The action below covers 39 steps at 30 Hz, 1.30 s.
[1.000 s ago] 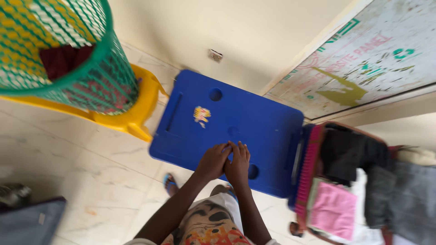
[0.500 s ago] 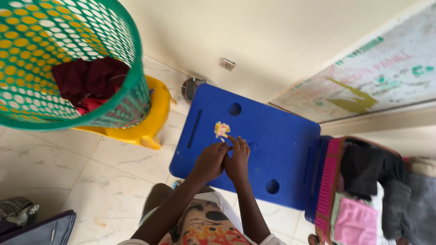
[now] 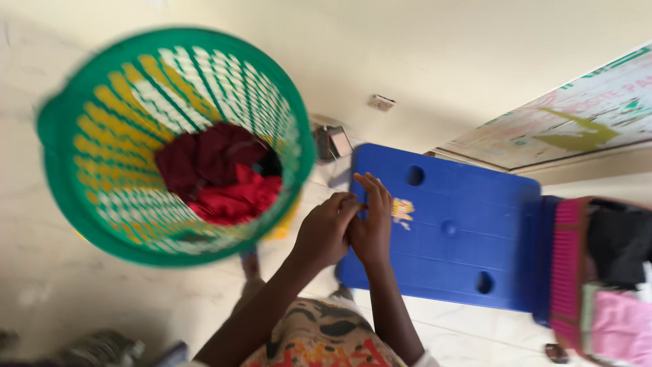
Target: The person folds a white patterned cloth, a pink t-shirt, and a maroon t-shirt on a blue folding board, then places each folded item into an open suitcase.
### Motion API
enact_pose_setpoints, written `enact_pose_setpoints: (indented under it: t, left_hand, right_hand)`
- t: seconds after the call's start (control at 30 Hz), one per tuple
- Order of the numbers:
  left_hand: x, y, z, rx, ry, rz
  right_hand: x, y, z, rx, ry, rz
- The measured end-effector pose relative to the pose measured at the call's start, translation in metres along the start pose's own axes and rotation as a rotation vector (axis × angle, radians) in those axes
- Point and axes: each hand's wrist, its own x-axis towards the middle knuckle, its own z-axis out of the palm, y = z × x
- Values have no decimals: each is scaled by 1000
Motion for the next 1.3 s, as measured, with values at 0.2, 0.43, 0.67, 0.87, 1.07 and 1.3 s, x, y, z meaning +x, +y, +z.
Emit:
enact_pose_setpoints:
  t: [0.2,0.43,0.67,0.87,1.07,1.3]
  left_hand:
    - [-7,-68,-131,-21,70,1]
    - [-19,-203,-221,488,-136,-335]
    - [-27,-254,-212,586,-479,-595]
    - [-33,-247,-202,597,-477,-520]
    - [-32,-250,-202,655,-496,-536]
    - [-28,-260,-202,813,-269,-417]
  right_hand:
    - [21,-117,86,-156,64,-232]
    - [93,-121,235,-439,-405,-7]
    - [114,-54,377,-754,-986,225]
    - [65,5,441,-528,-1136,333]
    - [87,65,450,-326,-1111,476]
    - [161,-17,330,-295,-1247,-196]
